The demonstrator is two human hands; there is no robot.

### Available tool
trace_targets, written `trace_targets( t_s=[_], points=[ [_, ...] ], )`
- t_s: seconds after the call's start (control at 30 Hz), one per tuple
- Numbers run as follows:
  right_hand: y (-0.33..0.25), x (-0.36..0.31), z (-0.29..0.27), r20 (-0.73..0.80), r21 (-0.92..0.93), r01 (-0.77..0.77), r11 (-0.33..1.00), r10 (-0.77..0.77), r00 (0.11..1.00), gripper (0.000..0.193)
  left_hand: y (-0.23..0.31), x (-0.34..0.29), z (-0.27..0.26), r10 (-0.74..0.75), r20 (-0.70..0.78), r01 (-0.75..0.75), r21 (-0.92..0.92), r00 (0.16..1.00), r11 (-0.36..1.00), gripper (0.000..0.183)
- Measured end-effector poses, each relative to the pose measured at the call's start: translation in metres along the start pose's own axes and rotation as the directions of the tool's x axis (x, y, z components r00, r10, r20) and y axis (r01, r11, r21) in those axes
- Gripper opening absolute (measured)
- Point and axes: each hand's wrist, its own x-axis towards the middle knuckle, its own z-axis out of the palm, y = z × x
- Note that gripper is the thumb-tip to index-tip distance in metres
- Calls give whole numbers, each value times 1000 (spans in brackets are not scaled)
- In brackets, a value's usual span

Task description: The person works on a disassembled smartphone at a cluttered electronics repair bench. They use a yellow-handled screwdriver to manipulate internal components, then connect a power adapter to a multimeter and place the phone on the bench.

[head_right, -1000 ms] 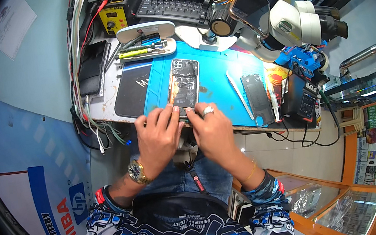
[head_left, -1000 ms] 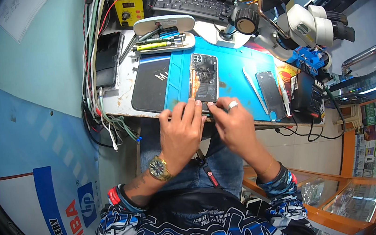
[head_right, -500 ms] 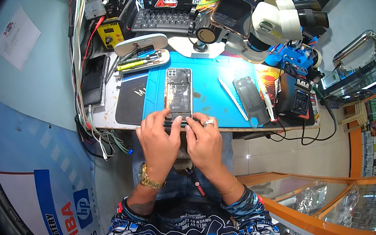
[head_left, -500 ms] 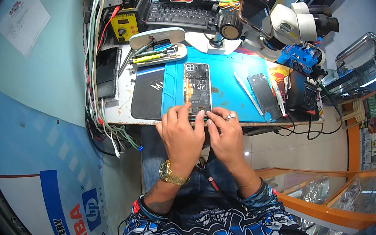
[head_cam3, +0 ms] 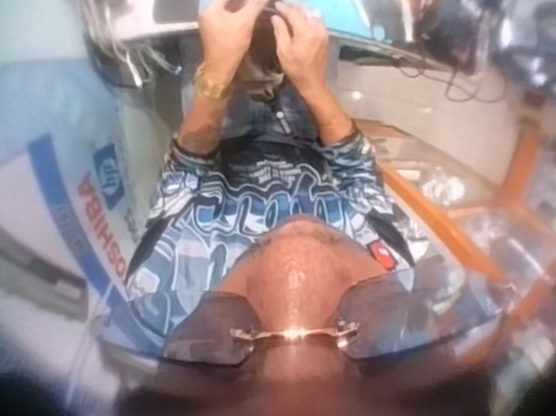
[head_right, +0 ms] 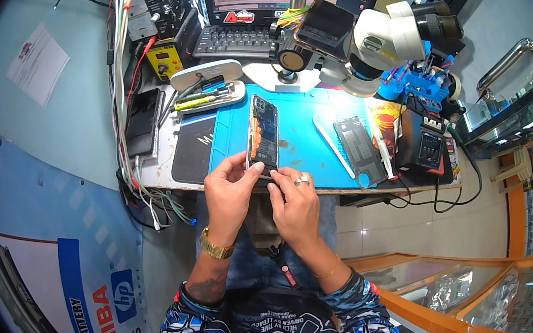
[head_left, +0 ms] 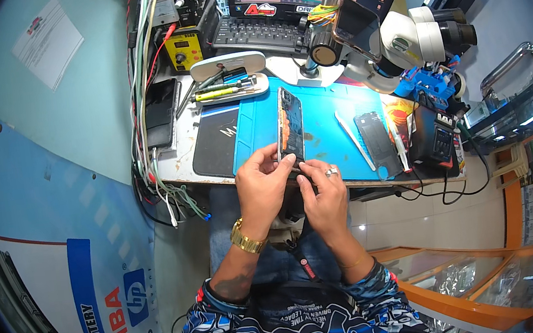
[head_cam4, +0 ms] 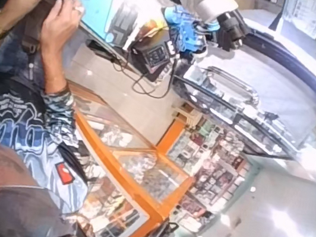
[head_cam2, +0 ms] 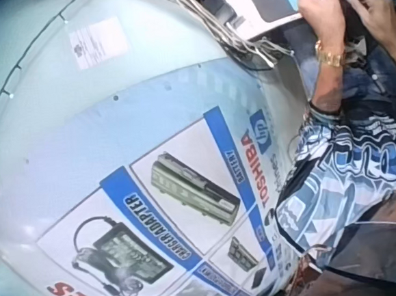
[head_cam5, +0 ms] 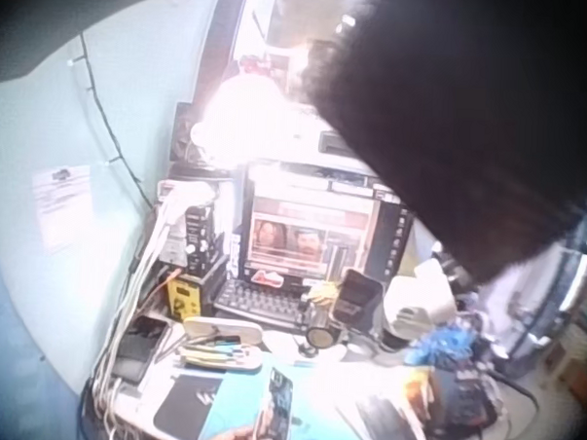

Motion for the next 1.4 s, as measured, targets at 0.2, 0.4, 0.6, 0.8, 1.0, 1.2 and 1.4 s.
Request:
trace_targets(
  t_s=[0.2, 0.4, 0.6, 0.8, 1.0, 1.2, 1.4],
  points=[
    [4, -3, -2, -3, 195, -140, 971, 143, 990, 33, 0, -5, -12, -79, 19, 80, -83, 997, 993, 33],
    [3, -3, -18, 303, 751, -484, 449, 417, 857, 70, 14, -24, -22, -121, 57, 130, -173, 991, 976, 31],
    [-10, -15, -20, 355, 806, -488, 334, 386, 851, 64, 21, -36, -32, -160, 132, 192, -281, 978, 940, 32],
    [-17, -21, -26, 432, 772, -543, 330, 355, 829, 43, 20, -41, -39, -186, 168, 233, -322, 968, 918, 30],
    [-14, -20, -27, 462, 737, -558, 382, 318, 828, 36, 17, -43, -40, -188, 161, 234, -342, 969, 910, 29],
    [-14, -12, -29, 523, 727, -588, 356, 268, 809, 35, 18, -36, -38, -183, 149, 226, -359, 972, 905, 30],
    [-16, -9, -31, 527, 710, -601, 367, 289, 799, 30, 16, -38, -36, -133, 137, 175, -377, 982, 909, 30]
  ],
)
